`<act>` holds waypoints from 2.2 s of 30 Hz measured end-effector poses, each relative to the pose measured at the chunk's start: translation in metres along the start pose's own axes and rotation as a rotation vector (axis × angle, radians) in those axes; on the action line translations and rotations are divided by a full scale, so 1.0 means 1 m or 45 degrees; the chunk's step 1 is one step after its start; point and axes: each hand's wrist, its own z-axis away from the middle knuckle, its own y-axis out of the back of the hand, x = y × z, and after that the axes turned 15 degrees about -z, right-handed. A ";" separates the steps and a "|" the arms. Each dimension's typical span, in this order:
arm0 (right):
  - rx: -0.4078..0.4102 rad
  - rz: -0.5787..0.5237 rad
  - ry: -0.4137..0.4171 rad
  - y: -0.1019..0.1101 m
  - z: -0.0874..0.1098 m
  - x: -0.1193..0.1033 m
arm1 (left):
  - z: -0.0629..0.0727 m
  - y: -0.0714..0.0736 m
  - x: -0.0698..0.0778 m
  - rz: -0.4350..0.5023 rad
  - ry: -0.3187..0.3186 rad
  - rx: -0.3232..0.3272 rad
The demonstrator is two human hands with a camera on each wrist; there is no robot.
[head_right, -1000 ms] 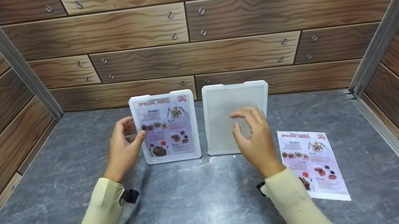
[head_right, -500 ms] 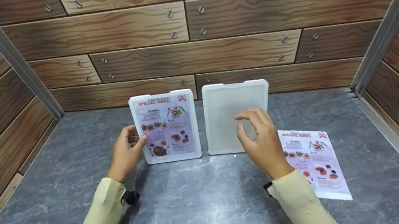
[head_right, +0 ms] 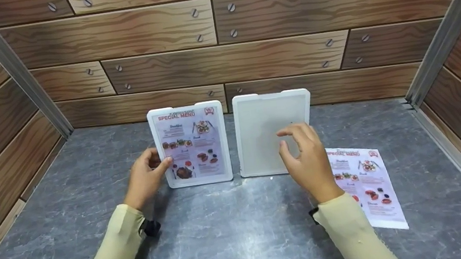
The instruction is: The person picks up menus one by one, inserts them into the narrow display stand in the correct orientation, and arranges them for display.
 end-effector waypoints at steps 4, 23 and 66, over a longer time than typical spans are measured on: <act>0.047 0.006 0.009 0.002 -0.001 0.001 | -0.003 0.001 -0.001 0.009 -0.015 0.025; 0.235 0.040 -0.017 0.004 0.004 0.012 | -0.014 0.032 -0.028 -0.071 0.060 0.102; -0.084 0.109 -0.675 0.014 0.001 0.020 | 0.050 -0.097 0.074 0.199 -0.228 -0.712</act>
